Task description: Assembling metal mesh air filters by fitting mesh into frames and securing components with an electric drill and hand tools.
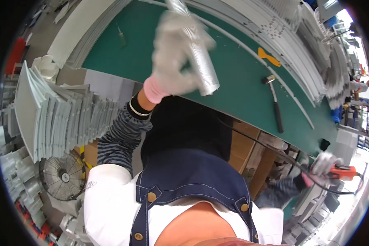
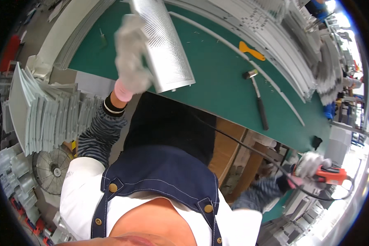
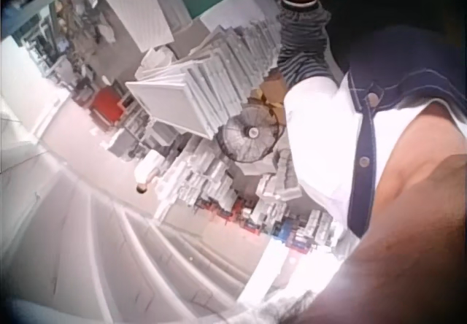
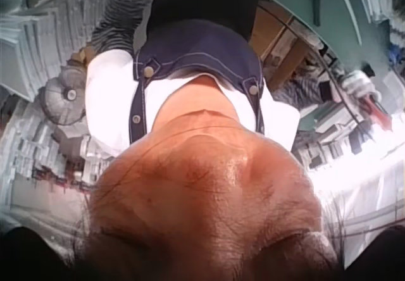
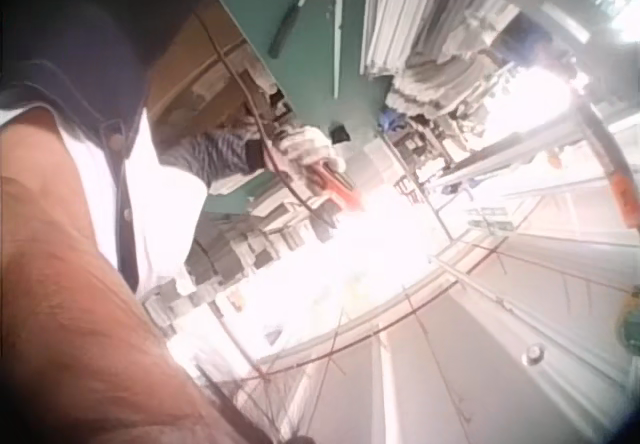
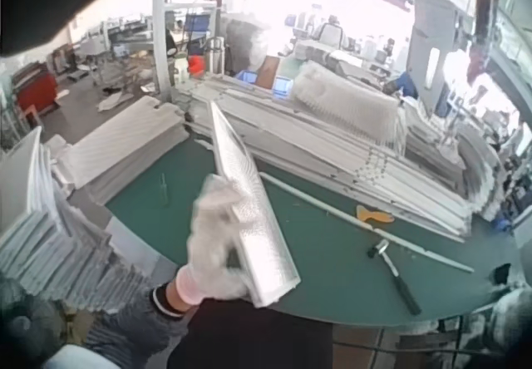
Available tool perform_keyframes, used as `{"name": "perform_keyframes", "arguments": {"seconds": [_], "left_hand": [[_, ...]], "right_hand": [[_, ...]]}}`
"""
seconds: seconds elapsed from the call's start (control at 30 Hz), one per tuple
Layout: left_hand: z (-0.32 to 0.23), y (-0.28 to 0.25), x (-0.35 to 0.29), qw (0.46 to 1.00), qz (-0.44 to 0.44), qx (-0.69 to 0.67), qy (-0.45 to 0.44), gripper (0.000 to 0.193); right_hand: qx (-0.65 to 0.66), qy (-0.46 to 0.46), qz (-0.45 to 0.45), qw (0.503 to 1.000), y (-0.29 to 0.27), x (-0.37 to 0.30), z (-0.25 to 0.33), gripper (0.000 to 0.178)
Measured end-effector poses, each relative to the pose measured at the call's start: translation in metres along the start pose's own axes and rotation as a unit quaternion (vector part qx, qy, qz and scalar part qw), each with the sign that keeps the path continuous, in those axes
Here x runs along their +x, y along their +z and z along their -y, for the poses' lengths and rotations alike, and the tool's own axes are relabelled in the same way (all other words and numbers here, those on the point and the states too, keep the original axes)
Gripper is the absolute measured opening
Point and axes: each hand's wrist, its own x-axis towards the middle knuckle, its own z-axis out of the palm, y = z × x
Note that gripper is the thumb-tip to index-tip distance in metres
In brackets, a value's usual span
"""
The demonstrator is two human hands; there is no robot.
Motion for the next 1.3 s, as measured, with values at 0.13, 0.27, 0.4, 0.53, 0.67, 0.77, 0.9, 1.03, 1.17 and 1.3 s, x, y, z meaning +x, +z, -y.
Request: {"name": "perform_keyframes", "arguments": {"seconds": [0.13,0.27,0.4,0.53,0.67,0.77,0.9,1.03,1.17,1.3], "left_hand": [[0.02,-0.049,-0.029,0.785,-0.16,-0.12,-0.586,0.031],[0.053,-0.072,-0.057,0.743,-0.164,-0.243,-0.601,0.03],[-0.005,-0.075,-0.015,0.868,-0.078,-0.173,-0.459,0.036],[-0.012,-0.098,-0.009,0.944,0.066,-0.034,-0.32,0.037],[-0.026,-0.046,0.001,0.943,0.11,-0.174,-0.263,0.033],[-0.017,-0.034,-0.017,0.881,0.107,-0.334,-0.319,0.035],[0.008,-0.028,-0.036,0.798,0.088,-0.507,-0.313,0.04],[0.01,-0.039,-0.043,0.818,0.023,-0.493,-0.296,0.045],[0.012,-0.03,-0.046,0.76,-0.092,-0.557,-0.322,0.039],[0.018,-0.037,-0.054,0.689,-0.164,-0.595,-0.38,0.04]], "right_hand": [[-0.464,0.258,-0.44,0.725,0.023,-0.154,-0.002,0.051],[-0.563,0.424,-0.455,0.544,-0.071,-0.367,-0.024,0.024],[-0.672,0.476,-0.397,0.404,-0.067,-0.429,-0.076,0.037],[-0.65,0.539,-0.359,0.398,-0.09,-0.48,-0.091,0.041],[-0.691,0.56,-0.274,0.367,-0.112,-0.432,-0.088,0.039],[-0.663,0.439,-0.32,0.515,-0.096,-0.31,-0.077,0.039],[-0.555,0.224,-0.324,0.733,0.001,-0.142,-0.088,0.043],[-0.625,0.108,-0.045,0.772,0.081,-0.024,-0.13,0.066],[-0.581,0.007,0.009,0.814,0.111,0.031,-0.197,0.056],[-0.552,-0.018,0.087,0.829,0.128,0.062,-0.202,0.039]]}}
